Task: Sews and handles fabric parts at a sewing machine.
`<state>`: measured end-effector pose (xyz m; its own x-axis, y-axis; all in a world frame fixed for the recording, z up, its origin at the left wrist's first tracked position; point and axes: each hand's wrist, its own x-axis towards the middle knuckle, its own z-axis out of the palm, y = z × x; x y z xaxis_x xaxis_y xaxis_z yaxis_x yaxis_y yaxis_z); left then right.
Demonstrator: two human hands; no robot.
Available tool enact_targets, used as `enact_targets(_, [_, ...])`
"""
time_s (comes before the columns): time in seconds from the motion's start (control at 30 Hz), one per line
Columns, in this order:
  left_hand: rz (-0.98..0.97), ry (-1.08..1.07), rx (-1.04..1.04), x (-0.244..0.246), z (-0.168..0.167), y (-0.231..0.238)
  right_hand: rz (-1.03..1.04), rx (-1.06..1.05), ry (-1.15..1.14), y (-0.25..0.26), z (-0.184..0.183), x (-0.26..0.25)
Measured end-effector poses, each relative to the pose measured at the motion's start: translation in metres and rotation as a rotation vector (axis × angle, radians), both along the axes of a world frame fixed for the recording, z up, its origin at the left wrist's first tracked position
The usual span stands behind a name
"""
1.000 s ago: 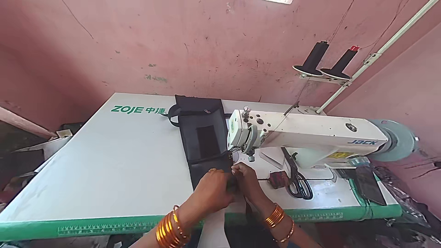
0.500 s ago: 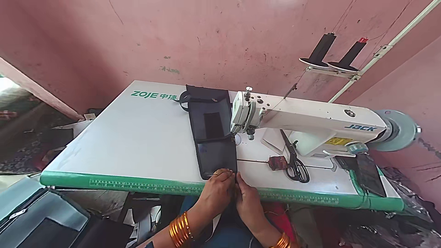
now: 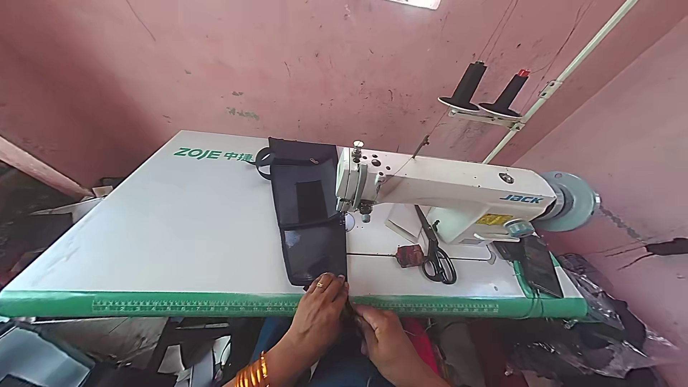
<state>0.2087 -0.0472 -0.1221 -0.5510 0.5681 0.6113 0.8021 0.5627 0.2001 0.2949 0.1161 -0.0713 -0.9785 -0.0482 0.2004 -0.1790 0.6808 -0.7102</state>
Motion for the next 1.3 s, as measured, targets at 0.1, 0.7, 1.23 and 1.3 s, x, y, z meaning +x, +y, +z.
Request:
enact_targets(0.1, [0.082, -0.071, -0.068, 0.012, 0.014, 0.007, -0.274, 0.302, 0.254, 0.073, 0.021, -0.009])
enact_targets(0.7, [0.250, -0.628, 0.020, 0.056, 0.039, -0.012, 0.181, -0.465, -0.858, 0.175, 0.044, 0.022])
enact_targets(1.23, [0.369, -0.622, 1.454, 0.009, 0.081, -0.295, -0.157, 0.473, 0.226, 0.213, 0.010, -0.010])
enact_targets(1.3, [0.360, -0.593, 1.200, -0.001, 0.114, -0.265, -0.218, 0.619, 0.211, 0.200, 0.010, -0.020])
